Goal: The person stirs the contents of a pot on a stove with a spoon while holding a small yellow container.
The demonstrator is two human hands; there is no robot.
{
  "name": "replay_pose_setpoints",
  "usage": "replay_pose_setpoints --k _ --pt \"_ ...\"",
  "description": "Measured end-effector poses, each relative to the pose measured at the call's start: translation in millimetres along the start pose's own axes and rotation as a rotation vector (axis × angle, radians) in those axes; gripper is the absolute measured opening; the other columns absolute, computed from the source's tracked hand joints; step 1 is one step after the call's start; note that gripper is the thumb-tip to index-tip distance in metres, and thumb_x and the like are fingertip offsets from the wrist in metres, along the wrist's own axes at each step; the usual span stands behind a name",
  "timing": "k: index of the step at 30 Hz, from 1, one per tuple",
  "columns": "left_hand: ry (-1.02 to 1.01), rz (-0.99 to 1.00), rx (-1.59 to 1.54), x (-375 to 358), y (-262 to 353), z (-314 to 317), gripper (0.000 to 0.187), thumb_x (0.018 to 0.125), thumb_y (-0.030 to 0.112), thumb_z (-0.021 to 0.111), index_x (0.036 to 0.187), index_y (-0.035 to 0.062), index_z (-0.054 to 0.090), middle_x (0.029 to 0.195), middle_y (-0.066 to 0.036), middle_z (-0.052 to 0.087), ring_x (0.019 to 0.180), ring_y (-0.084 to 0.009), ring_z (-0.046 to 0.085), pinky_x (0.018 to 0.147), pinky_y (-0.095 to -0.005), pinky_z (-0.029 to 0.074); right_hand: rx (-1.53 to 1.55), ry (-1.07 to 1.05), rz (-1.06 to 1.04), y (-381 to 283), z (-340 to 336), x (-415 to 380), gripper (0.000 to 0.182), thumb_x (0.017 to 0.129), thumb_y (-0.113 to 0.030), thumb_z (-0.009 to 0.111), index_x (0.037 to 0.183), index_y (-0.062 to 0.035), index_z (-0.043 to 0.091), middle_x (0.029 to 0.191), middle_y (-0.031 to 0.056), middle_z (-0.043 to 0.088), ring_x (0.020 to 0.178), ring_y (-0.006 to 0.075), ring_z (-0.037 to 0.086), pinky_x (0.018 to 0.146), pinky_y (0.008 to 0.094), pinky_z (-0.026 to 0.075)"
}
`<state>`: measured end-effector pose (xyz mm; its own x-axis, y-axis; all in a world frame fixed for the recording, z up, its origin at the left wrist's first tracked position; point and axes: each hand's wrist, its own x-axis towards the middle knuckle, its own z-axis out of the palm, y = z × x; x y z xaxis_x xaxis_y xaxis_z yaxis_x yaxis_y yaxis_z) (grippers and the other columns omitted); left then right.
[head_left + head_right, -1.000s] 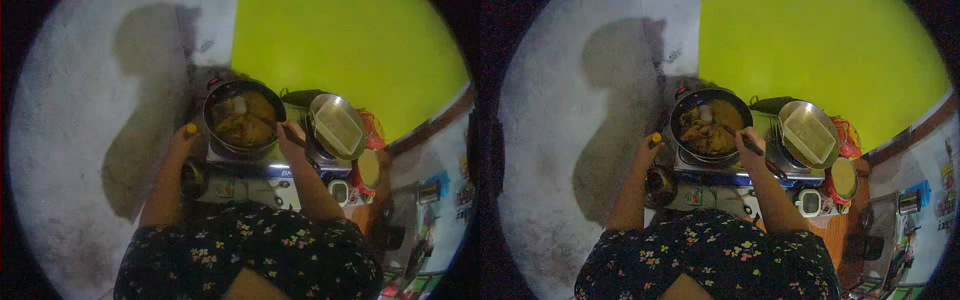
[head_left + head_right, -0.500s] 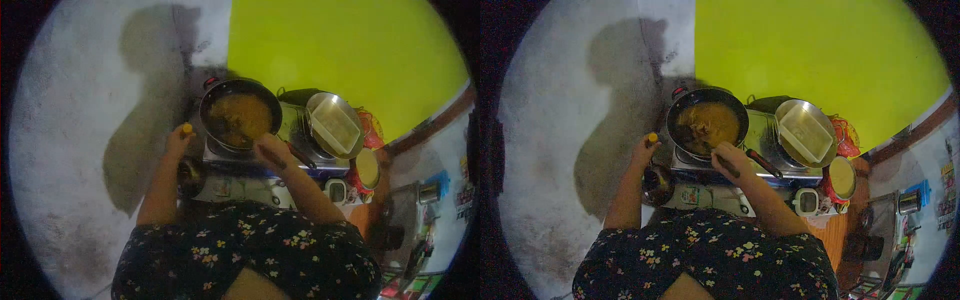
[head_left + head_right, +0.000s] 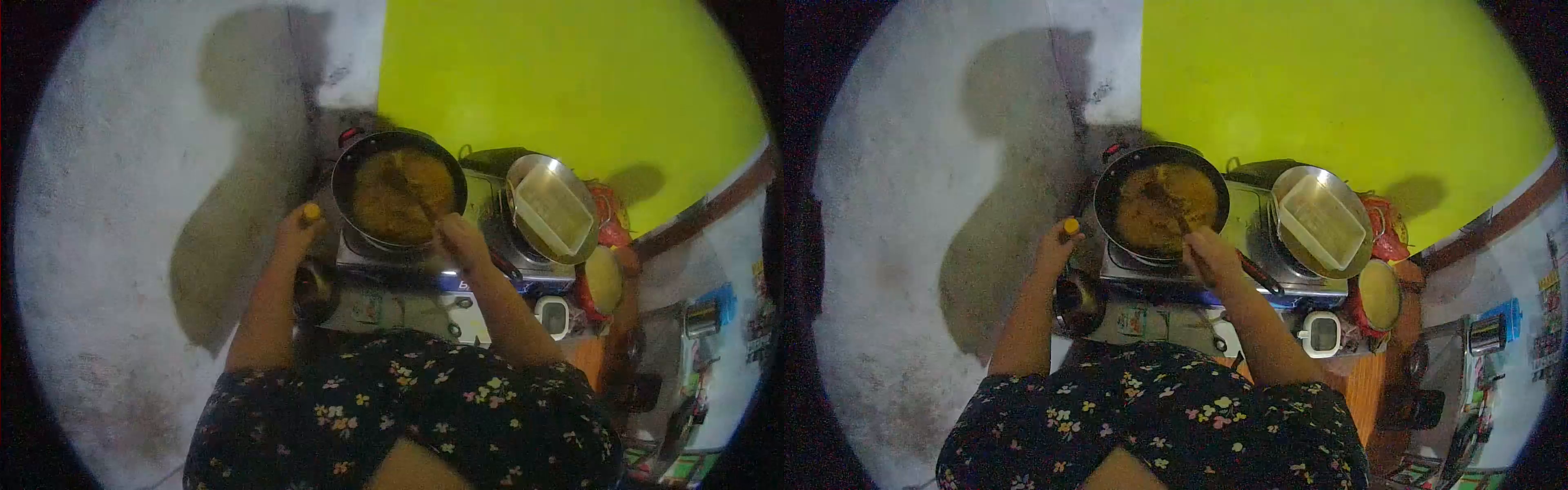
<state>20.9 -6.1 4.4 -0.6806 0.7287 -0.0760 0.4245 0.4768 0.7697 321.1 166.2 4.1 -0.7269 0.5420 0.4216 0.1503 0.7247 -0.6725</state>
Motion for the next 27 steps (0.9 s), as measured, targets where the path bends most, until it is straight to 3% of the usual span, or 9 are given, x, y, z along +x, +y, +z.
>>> replay_pose_setpoints --k 5,6,9,11,15,17,18,21,27 --pt "0.032 0.068 -0.004 -3.9 -0.2 0.6 0.053 0.082 0.020 0.073 0.129 0.0062 0.055 0.120 -0.014 0.063 0.109 -0.0280 0.061 0.094 -0.0399 0.047 1.085 -0.025 0.614 16.8 -41.8 17.6 0.007 0.085 -0.010 0.061 0.086 -0.0069 0.055 0.081 0.0105 0.058 0.071 0.0269 0.061 0.059 0.0327 0.048" --pt "0.022 0.052 -0.034 -2.1 -2.2 1.8 0.052 0.083 0.020 0.073 0.130 0.0063 0.055 0.120 -0.014 0.063 0.109 -0.0279 0.061 0.094 -0.0399 0.047 1.070 0.154 0.602 13.2 -38.1 19.8 0.006 0.086 -0.010 0.061 0.085 -0.0068 0.055 0.081 0.0092 0.058 0.071 0.0253 0.061 0.060 0.0319 0.049" --pt "0.010 0.032 -0.054 1.7 -5.4 4.7 0.052 0.084 0.022 0.071 0.131 0.0066 0.054 0.120 -0.016 0.062 0.109 -0.0281 0.060 0.095 -0.0402 0.046 -0.284 0.228 0.075 20.3 -41.5 24.8 0.006 0.085 -0.008 0.063 0.086 -0.0057 0.057 0.080 0.0097 0.059 0.073 0.0242 0.063 0.063 0.0321 0.050" --pt "0.024 0.053 0.025 -0.3 -1.1 2.4 0.052 0.085 0.022 0.071 0.131 0.0069 0.054 0.120 -0.016 0.062 0.110 -0.0286 0.060 0.095 -0.0405 0.046 -0.503 0.235 -0.094 9.0 -49.0 27.1 0.007 0.084 -0.007 0.064 0.087 -0.0049 0.057 0.081 0.0127 0.059 0.073 0.0275 0.063 0.064 0.0336 0.050" --pt "0.005 -0.002 -0.066 4.8 -9.2 6.3 0.052 0.085 0.022 0.070 0.132 0.0069 0.053 0.123 -0.016 0.061 0.114 -0.0307 0.058 0.098 -0.0414 0.044 -0.023 0.378 0.281 41.0 -25.4 19.2 0.007 0.084 -0.007 0.063 0.086 -0.0034 0.057 0.078 0.0141 0.059 0.073 0.0266 0.064 0.065 0.0352 0.049" --pt "0.010 -0.005 -0.010 13.0 -18.0 9.7 0.052 0.086 0.022 0.070 0.132 0.0068 0.053 0.124 -0.016 0.060 0.115 -0.0310 0.057 0.100 -0.0416 0.043 -0.091 0.476 0.361 78.1 -13.8 14.1 0.007 0.087 -0.007 0.062 0.085 -0.0015 0.057 0.078 0.0106 0.061 0.071 0.0215 0.064 0.065 0.0324 0.050" --pt "-0.006 0.006 -0.035 14.7 -21.7 10.2 0.053 0.085 0.023 0.070 0.132 0.0071 0.052 0.125 -0.016 0.059 0.116 -0.0307 0.056 0.100 -0.0415 0.042 0.184 0.500 0.448 69.6 -14.1 13.9 0.009 0.088 -0.007 0.061 0.085 0.0002 0.058 0.080 0.0076 0.063 0.071 0.0167 0.064 0.065 0.0285 0.051" --pt "-0.053 0.018 -0.099 13.1 -19.7 8.4 0.054 0.085 0.024 0.070 0.133 0.0077 0.052 0.128 -0.016 0.058 0.118 -0.0301 0.055 0.101 -0.0415 0.042 0.558 0.594 0.573 42.9 -14.5 19.6 0.011 0.089 -0.008 0.060 0.085 0.0020 0.058 0.082 0.0100 0.064 0.068 0.0192 0.065 0.063 0.0287 0.054" --pt "-0.032 0.046 -0.058 16.1 -24.7 9.3 0.054 0.085 0.023 0.071 0.133 0.0067 0.051 0.127 -0.016 0.058 0.117 -0.0294 0.056 0.097 -0.0411 0.045 0.672 0.593 0.734 47.0 -9.9 23.3 0.018 0.088 -0.018 0.061 0.088 -0.0013 0.054 0.085 0.0119 0.062 0.074 0.0263 0.069 0.060 0.0333 0.056"
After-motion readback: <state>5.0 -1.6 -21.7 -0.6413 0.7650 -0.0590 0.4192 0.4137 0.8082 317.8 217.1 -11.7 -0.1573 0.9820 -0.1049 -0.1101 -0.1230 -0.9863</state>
